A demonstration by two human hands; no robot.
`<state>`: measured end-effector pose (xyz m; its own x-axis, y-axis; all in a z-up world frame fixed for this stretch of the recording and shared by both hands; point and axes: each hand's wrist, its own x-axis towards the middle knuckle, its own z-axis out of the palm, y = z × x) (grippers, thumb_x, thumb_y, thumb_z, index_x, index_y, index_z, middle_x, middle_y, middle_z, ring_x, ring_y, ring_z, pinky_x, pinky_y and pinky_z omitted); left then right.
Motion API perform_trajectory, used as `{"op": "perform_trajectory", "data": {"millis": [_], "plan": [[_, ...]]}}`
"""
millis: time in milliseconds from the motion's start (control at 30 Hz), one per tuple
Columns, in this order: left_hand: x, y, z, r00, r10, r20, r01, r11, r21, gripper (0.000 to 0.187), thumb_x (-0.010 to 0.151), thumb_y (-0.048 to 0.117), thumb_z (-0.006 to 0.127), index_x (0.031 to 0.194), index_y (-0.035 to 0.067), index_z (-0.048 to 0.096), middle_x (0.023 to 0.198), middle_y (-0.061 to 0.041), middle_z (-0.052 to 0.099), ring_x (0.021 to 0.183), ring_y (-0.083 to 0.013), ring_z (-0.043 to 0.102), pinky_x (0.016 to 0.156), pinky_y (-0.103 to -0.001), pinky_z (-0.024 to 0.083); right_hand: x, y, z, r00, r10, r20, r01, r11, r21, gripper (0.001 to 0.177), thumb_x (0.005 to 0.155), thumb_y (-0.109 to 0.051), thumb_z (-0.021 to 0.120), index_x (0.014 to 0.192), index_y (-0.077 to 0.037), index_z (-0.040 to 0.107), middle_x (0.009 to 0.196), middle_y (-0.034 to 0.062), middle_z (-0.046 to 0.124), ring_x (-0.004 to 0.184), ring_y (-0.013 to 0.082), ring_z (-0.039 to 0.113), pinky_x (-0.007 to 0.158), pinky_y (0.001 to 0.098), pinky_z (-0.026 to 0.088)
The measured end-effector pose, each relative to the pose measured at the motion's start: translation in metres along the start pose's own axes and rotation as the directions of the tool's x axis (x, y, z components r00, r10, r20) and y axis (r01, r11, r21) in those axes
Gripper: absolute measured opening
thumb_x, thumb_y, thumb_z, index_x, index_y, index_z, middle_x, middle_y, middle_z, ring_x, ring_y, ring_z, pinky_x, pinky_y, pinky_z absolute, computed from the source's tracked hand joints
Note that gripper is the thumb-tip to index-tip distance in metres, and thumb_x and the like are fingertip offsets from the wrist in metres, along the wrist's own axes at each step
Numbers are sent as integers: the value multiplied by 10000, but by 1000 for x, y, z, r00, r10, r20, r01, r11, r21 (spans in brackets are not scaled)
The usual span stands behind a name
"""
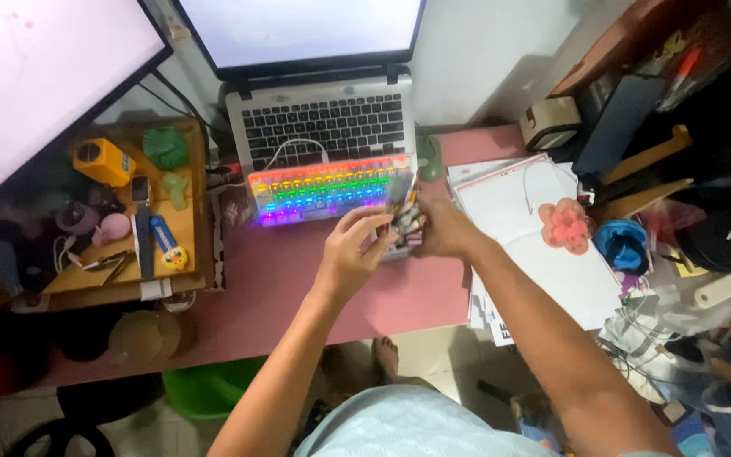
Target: The person sorts through a stack of documents on a desk, picking them up one by one and arranging them into different piles.
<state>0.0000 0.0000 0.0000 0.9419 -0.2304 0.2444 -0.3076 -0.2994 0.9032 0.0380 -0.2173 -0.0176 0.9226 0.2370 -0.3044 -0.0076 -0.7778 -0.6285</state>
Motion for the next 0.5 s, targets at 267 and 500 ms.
{"op": "perform_trajectory", "data": {"millis": [267,500], "plan": [[5,-5,-7,914,215,-344,-221,975,24,160,961,75,719,1111,19,724,1151,-132,724,1089,-244,709,945,-334,587,-9,7,-72,958,-211,-193,222,974,40,797,502,-93,928,1220,-55,585,1050,112,710,962,228,711,840,387,581],[12,-23,9,900,294,-323,-308,951,9,187,982,136,713,1133,26,701,1180,-146,725,1147,-261,702,999,-358,595,61,54,-176,913,-171,-370,32,934,-355,828,578,-133,957,1313,-23,591,1091,205,706,984,371,691,834,456,562]]}}
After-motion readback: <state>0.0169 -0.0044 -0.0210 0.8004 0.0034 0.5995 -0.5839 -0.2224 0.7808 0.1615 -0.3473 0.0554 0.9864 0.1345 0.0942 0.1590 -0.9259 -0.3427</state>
